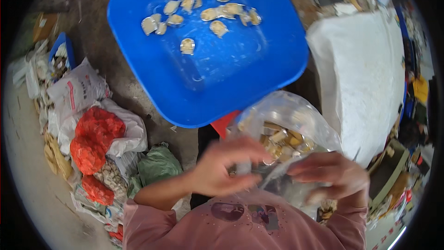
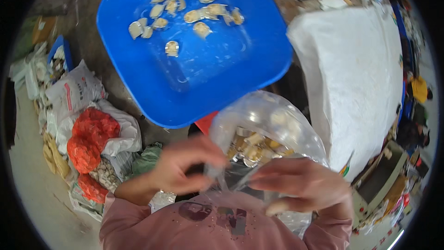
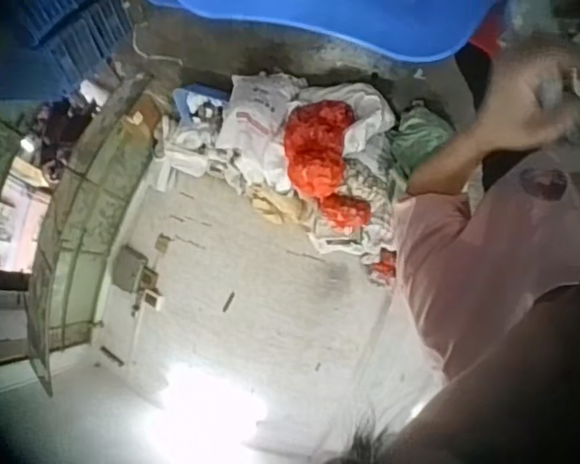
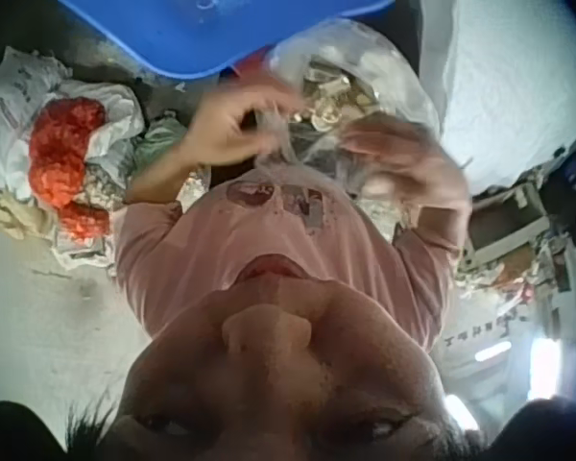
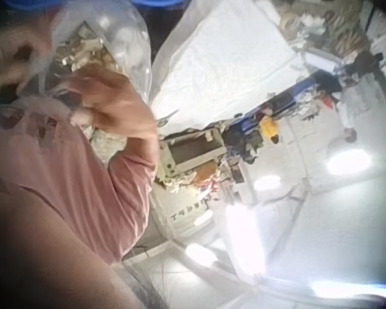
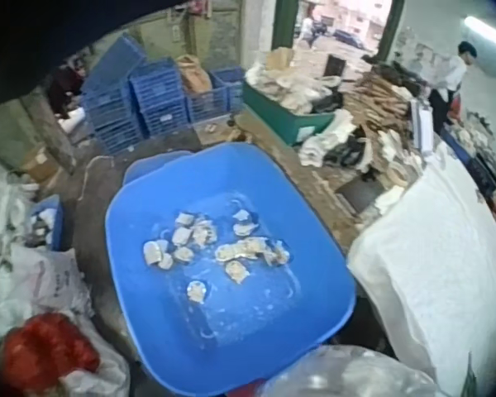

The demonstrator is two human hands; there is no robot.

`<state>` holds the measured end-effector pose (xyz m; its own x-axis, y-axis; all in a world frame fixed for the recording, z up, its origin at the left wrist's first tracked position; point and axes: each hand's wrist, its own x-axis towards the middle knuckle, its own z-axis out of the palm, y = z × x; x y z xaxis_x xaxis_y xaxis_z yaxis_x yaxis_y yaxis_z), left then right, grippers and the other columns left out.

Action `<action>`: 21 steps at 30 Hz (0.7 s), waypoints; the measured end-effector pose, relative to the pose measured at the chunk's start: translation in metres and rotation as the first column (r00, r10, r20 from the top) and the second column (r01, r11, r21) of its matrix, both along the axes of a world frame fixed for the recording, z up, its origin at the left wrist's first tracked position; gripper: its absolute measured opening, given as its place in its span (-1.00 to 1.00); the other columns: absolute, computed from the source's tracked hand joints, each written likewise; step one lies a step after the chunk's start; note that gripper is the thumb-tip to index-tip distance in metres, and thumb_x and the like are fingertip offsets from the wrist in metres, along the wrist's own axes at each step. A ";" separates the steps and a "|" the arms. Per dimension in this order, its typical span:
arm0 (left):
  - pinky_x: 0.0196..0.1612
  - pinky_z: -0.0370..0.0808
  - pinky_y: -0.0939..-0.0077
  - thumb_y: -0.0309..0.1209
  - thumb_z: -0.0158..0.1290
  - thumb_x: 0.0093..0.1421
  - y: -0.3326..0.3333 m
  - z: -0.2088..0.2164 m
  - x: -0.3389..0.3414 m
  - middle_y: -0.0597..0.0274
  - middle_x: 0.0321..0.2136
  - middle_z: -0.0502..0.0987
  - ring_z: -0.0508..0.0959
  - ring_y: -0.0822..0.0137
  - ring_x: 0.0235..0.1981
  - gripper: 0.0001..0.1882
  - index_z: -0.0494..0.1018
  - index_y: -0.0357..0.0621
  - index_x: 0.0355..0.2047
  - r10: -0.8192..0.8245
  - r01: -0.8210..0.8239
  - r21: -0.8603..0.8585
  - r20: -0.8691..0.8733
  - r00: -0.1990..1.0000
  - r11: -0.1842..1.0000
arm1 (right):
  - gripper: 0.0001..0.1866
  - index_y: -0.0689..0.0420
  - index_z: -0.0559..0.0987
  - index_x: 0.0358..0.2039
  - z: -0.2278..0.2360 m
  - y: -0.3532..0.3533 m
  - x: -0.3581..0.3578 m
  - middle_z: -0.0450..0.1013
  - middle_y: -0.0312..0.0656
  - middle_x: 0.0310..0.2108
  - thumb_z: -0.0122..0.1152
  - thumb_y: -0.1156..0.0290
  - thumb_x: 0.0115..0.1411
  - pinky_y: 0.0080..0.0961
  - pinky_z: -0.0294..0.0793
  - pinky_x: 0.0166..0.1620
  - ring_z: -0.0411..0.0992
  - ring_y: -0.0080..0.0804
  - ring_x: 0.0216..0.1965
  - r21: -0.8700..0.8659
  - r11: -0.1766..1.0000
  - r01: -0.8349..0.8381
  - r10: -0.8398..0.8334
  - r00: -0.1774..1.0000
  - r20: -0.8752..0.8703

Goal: The recorder sorts through a blue bin of metal/plastic shoe buckles and packs them into a plastic bag, then begins assembling shoe upper components.

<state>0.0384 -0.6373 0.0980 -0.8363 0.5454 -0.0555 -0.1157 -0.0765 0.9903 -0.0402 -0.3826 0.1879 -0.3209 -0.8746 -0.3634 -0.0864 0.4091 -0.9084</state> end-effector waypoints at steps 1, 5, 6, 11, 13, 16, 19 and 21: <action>-0.19 0.37 0.48 -0.54 0.08 -0.03 -0.018 -0.013 -0.013 0.18 -0.27 0.46 0.46 0.32 -0.22 -0.61 0.43 -0.11 -0.11 0.237 -0.237 0.019 -0.023 0.971 0.971 | -0.68 0.19 0.47 -0.12 -0.008 -0.003 -0.022 0.43 0.01 -0.22 0.15 0.44 0.07 -0.38 0.48 -0.24 0.47 -0.30 -0.27 -0.183 0.978 0.103 -0.070 0.981 0.182; -0.15 0.36 0.45 -0.49 0.12 -0.06 -0.088 -0.118 -0.083 0.09 -0.19 0.42 0.42 0.28 -0.18 -0.54 0.39 -0.15 -0.06 0.614 -0.612 -0.549 -0.210 0.761 0.570 | -0.42 0.15 0.39 0.01 -0.088 -0.030 -0.122 0.37 -0.06 -0.08 0.33 0.34 -0.05 -0.33 0.31 -0.02 0.34 -0.18 -0.09 0.228 0.917 0.327 -0.208 0.880 -0.427; -0.11 0.36 0.39 -0.47 0.14 -0.07 -0.117 -0.148 -0.094 0.06 -0.15 0.39 0.40 0.23 -0.13 -0.49 0.37 -0.14 -0.03 0.569 -0.633 -0.631 -0.344 0.746 0.448 | -0.37 0.05 0.35 0.07 -0.129 -0.037 -0.146 0.28 -0.07 0.02 0.33 0.35 -0.07 -0.31 0.27 0.04 0.28 -0.15 -0.01 0.270 0.924 0.270 -0.076 0.822 -0.564; 0.07 0.25 0.06 -0.32 0.22 -0.10 -0.187 -0.248 -0.159 -0.11 0.11 0.11 0.17 -0.14 0.09 -0.32 0.27 0.09 0.09 0.451 -0.634 -0.772 -0.547 0.705 0.055 | -0.15 -0.34 0.21 0.19 -0.249 -0.079 -0.197 -0.04 -0.10 0.25 0.33 0.47 -0.12 -0.21 0.15 0.17 0.04 -0.03 0.19 0.688 0.679 0.256 0.411 0.644 -0.645; 0.10 0.22 0.05 -0.27 0.22 -0.10 -0.188 -0.263 -0.178 -0.12 0.14 0.07 0.14 -0.15 0.11 -0.31 0.27 0.16 0.09 0.434 -0.623 -0.782 -0.561 0.704 -0.001 | -0.11 -0.41 0.19 0.19 -0.285 -0.084 -0.203 -0.08 -0.10 0.27 0.33 0.51 -0.14 -0.18 0.15 0.18 0.03 -0.01 0.20 0.723 0.647 0.243 0.483 0.603 -0.635; 0.13 0.17 0.02 -0.18 0.25 -0.12 -0.188 -0.281 -0.196 -0.15 0.18 0.00 0.10 -0.15 0.14 -0.29 0.28 0.26 0.10 0.346 -0.523 -0.845 -0.526 0.777 -0.110 | -0.07 -0.42 0.20 0.19 -0.330 -0.089 -0.202 -0.06 -0.08 0.26 0.33 0.58 -0.18 -0.16 0.16 0.16 0.04 0.04 0.18 0.650 0.729 0.214 0.484 0.511 -0.711; 0.13 0.13 0.06 -0.13 0.27 -0.14 -0.181 -0.293 -0.194 -0.13 0.13 0.12 0.11 -0.07 0.14 -0.33 0.36 0.25 0.04 0.261 -0.392 -0.894 -0.441 0.859 -0.218 | -0.17 -0.40 0.24 0.16 -0.357 -0.101 -0.195 -0.01 -0.09 0.25 0.25 0.58 -0.09 -0.20 0.18 0.16 0.03 0.07 0.19 0.662 0.704 0.258 0.532 0.425 -0.732; 0.10 0.10 0.13 -0.15 0.25 -0.11 -0.178 -0.307 -0.183 -0.07 0.00 0.28 0.15 0.02 0.09 -0.50 0.48 0.19 -0.08 0.252 -0.565 -0.825 -0.552 0.794 -0.028 | -0.31 -0.37 0.29 0.12 -0.366 -0.108 -0.190 0.08 -0.10 0.19 0.15 0.54 0.00 -0.25 0.20 0.14 0.03 0.13 0.17 0.762 0.550 0.343 0.520 0.573 -0.633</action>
<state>-0.1449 -0.8152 -0.2089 -0.9600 -0.2801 0.0055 -0.2702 0.9309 0.2458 -0.2299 -0.4911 -0.1783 -0.7542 -0.4104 -0.5127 -0.5855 0.7738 0.2419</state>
